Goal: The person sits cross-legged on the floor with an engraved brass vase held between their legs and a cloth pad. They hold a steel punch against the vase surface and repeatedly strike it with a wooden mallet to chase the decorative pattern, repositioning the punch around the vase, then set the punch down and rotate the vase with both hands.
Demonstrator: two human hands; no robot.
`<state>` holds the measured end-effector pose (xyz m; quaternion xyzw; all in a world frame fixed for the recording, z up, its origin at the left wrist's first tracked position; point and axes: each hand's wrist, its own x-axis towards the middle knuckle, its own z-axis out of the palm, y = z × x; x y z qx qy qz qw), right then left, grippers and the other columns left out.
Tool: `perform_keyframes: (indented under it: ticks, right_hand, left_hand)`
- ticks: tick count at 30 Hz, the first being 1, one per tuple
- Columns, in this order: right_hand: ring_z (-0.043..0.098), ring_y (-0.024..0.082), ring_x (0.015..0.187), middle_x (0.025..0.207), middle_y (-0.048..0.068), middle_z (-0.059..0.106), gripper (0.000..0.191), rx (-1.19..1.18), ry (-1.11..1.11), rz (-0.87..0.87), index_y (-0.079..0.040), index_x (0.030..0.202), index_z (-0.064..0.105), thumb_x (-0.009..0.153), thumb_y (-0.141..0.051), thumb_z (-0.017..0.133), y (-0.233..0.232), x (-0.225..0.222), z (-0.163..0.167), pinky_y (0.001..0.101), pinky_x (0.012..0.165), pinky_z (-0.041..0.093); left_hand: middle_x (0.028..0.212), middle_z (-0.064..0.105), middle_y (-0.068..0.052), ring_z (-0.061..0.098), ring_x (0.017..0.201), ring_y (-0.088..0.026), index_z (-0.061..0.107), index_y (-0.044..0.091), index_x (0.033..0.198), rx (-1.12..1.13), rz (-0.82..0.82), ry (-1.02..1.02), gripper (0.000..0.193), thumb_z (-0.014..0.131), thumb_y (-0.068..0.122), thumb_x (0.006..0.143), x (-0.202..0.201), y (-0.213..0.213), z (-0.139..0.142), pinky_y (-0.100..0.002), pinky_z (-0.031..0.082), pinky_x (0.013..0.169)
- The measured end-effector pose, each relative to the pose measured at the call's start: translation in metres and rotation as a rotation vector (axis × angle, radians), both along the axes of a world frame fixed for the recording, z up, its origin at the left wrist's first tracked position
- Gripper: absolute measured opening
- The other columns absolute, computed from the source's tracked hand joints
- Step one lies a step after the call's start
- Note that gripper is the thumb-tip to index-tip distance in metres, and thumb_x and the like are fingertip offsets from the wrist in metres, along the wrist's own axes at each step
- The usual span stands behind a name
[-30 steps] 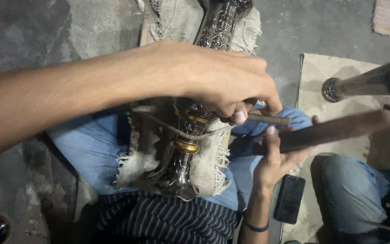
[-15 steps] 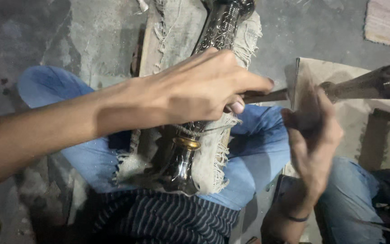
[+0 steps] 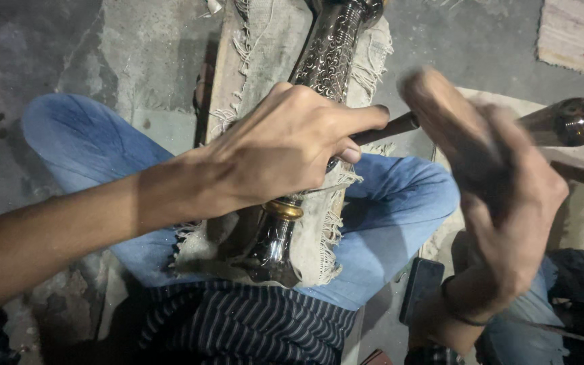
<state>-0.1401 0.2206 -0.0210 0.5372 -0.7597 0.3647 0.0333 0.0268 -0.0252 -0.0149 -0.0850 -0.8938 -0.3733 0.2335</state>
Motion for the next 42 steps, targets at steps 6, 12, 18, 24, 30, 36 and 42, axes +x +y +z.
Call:
perform_keyframes:
  ticks: [6,12,18,24,30,36,42]
  right_hand:
    - [0.054,0.039,0.129,0.143,0.027,0.049,0.087,-0.156,-0.166,0.04,-0.012,0.159,0.03,0.085,0.023,0.058,0.001,0.009,-0.007,0.048,0.111,0.053]
    - [0.063,0.02,0.106,0.132,0.014,0.055,0.071,-0.267,-0.456,-0.055,-0.005,0.157,0.035,0.094,0.02,0.055,0.01,0.011,-0.024,0.0353,0.099,0.06]
    - [0.055,0.015,0.083,0.101,0.008,0.056,0.084,-0.48,-0.569,-0.295,-0.004,0.162,0.025,0.093,0.014,0.069,0.014,0.019,-0.065,0.0306,0.073,0.05]
    - [0.054,0.017,0.082,0.1,0.009,0.055,0.057,-0.472,-0.622,-0.346,0.005,0.144,0.04,0.097,0.014,0.071,0.021,0.03,-0.116,0.0305,0.076,0.048]
    - [0.062,0.016,0.115,0.133,0.011,0.053,0.073,-0.499,-0.371,-0.201,-0.007,0.148,0.021,0.093,0.009,0.066,0.019,0.049,-0.129,0.0328,0.107,0.057]
    - [0.06,0.013,0.088,0.103,0.007,0.057,0.079,-0.466,-0.683,-0.409,-0.005,0.16,0.034,0.095,0.01,0.075,0.015,0.061,-0.108,0.0265,0.08,0.053]
    - [0.064,0.014,0.081,0.097,0.006,0.062,0.068,-0.345,-0.549,-0.384,0.0,0.153,0.042,0.092,0.016,0.067,0.016,0.053,-0.077,0.027,0.078,0.057]
  left_hand:
    - [0.077,0.071,-0.022,0.077,0.081,-0.022,0.06,-0.008,0.134,0.086,-0.068,0.017,0.045,0.066,-0.008,0.089,-0.002,-0.005,0.003,-0.028,0.059,0.055]
    - [0.061,0.068,-0.016,0.067,0.05,-0.016,0.065,-0.004,0.13,0.074,-0.162,-0.2,0.047,0.066,-0.006,0.083,-0.02,-0.012,0.014,-0.032,0.045,0.04]
    - [0.06,0.069,-0.011,0.067,0.048,-0.014,0.065,0.004,0.126,-0.006,-0.246,-0.432,0.049,0.066,-0.007,0.078,-0.036,-0.012,0.03,-0.036,0.044,0.035]
    - [0.069,0.071,-0.007,0.067,0.056,-0.016,0.063,0.019,0.137,-0.205,-0.297,-0.595,0.052,0.069,0.004,0.088,-0.042,-0.01,0.04,-0.037,0.047,0.046]
    - [0.066,0.073,-0.006,0.065,0.053,-0.014,0.068,0.017,0.125,-0.213,-0.365,-0.544,0.046,0.072,0.007,0.081,-0.049,-0.005,0.044,-0.035,0.048,0.046]
    - [0.073,0.075,-0.006,0.065,0.057,-0.014,0.07,0.009,0.118,-0.116,-0.381,-0.539,0.038,0.076,0.013,0.081,-0.054,-0.015,0.045,-0.038,0.049,0.049]
    - [0.072,0.074,-0.008,0.062,0.058,-0.02,0.069,0.013,0.124,-0.197,-0.393,-0.61,0.042,0.074,0.008,0.083,-0.057,-0.019,0.047,-0.042,0.046,0.054]
